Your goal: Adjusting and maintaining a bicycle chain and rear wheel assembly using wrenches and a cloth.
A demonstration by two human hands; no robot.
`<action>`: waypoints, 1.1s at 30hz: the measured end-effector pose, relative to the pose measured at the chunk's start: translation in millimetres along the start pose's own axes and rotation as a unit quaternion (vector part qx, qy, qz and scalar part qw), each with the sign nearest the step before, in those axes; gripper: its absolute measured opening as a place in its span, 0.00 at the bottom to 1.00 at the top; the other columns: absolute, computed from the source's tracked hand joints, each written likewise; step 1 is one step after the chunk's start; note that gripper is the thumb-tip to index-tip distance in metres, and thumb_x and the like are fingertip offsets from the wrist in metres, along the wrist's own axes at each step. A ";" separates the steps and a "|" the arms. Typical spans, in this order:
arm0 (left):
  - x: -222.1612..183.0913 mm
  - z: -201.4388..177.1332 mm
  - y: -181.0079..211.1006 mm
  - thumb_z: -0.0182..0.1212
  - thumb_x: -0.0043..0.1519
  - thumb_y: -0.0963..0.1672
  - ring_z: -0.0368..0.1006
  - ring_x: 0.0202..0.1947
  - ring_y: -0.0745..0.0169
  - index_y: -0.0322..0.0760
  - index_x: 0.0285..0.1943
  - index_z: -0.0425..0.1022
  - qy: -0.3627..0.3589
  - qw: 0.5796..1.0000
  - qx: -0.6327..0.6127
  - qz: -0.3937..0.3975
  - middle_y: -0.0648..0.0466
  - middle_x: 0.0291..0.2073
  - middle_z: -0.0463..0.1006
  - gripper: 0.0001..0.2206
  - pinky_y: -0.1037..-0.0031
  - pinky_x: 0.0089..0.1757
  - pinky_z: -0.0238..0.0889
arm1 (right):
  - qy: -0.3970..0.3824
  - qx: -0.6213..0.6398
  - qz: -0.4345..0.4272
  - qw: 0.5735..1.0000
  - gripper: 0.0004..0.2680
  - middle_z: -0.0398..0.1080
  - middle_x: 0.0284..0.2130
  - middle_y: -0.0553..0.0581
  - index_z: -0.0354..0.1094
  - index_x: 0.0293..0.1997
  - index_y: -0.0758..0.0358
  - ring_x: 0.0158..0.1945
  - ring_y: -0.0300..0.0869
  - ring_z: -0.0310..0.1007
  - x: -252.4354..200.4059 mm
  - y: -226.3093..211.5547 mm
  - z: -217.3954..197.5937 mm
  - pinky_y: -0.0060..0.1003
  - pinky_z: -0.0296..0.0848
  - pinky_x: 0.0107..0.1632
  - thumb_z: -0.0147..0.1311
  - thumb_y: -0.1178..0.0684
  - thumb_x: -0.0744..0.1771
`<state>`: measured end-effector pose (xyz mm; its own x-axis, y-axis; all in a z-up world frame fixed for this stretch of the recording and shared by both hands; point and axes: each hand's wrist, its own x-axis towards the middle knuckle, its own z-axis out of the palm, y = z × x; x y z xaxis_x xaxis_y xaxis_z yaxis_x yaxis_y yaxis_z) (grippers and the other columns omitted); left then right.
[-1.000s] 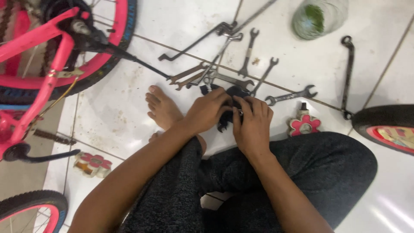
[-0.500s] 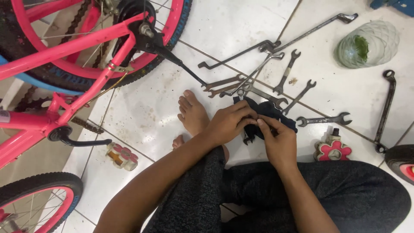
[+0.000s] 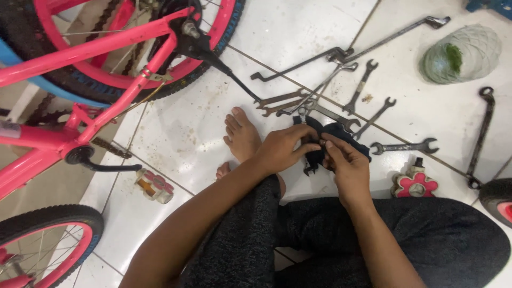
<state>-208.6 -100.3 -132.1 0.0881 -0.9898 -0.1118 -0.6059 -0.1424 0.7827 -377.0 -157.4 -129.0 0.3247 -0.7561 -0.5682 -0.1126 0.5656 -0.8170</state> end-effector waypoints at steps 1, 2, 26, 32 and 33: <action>0.3 0.3 -4.3 0.60 0.67 0.48 0.80 0.44 0.49 0.39 0.56 0.75 -0.004 1.000 -0.003 0.003 0.48 0.41 0.80 0.13 0.61 0.43 0.74 | 0.005 0.000 0.001 1.000 0.11 0.71 0.33 0.60 0.72 0.58 0.71 0.34 0.38 0.65 2.0 -3.3 -1.3 0.33 0.71 0.38 0.51 0.58 0.71; 1.4 2.3 -8.3 0.59 0.67 0.47 0.80 0.44 0.47 0.39 0.55 0.75 -0.026 0.999 0.008 -0.018 0.48 0.40 0.81 0.12 0.59 0.44 0.74 | 0.008 0.056 0.020 0.998 0.13 0.69 0.38 0.61 0.68 0.61 0.75 0.36 0.37 0.65 3.5 -6.7 -4.3 0.33 0.70 0.38 0.49 0.58 0.71; 11.8 3.1 -12.1 0.51 0.69 0.46 0.78 0.43 0.50 0.54 0.62 0.75 -0.148 0.983 0.080 -0.074 0.52 0.41 0.79 0.14 0.61 0.42 0.72 | 0.061 -0.522 -0.114 0.843 0.08 0.76 0.32 0.62 0.78 0.52 0.52 0.39 0.53 0.81 17.6 -1.7 -37.2 0.47 0.80 0.38 0.60 0.51 0.68; 12.8 3.0 -12.0 0.50 0.69 0.46 0.77 0.43 0.51 0.54 0.62 0.75 -0.154 0.982 0.074 -0.083 0.51 0.41 0.78 0.14 0.62 0.43 0.72 | 0.048 -0.535 -0.123 0.835 0.08 0.76 0.30 0.63 0.78 0.51 0.56 0.38 0.54 0.80 12.1 -5.8 -35.8 0.49 0.80 0.40 0.61 0.52 0.68; 12.2 3.3 -12.3 0.51 0.69 0.46 0.77 0.43 0.51 0.54 0.62 0.75 -0.154 0.982 0.076 -0.081 0.52 0.40 0.78 0.14 0.62 0.43 0.72 | 0.049 -0.537 -0.117 0.834 0.07 0.76 0.29 0.62 0.78 0.50 0.55 0.37 0.52 0.80 11.3 -5.4 -35.1 0.48 0.80 0.40 0.60 0.51 0.68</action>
<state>-202.7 -110.7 -145.1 -0.0362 -0.9042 -0.4255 -0.7164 -0.2734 0.6419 -405.6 -180.5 -134.5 0.3829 -0.8578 -0.3429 -0.8502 -0.1821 -0.4939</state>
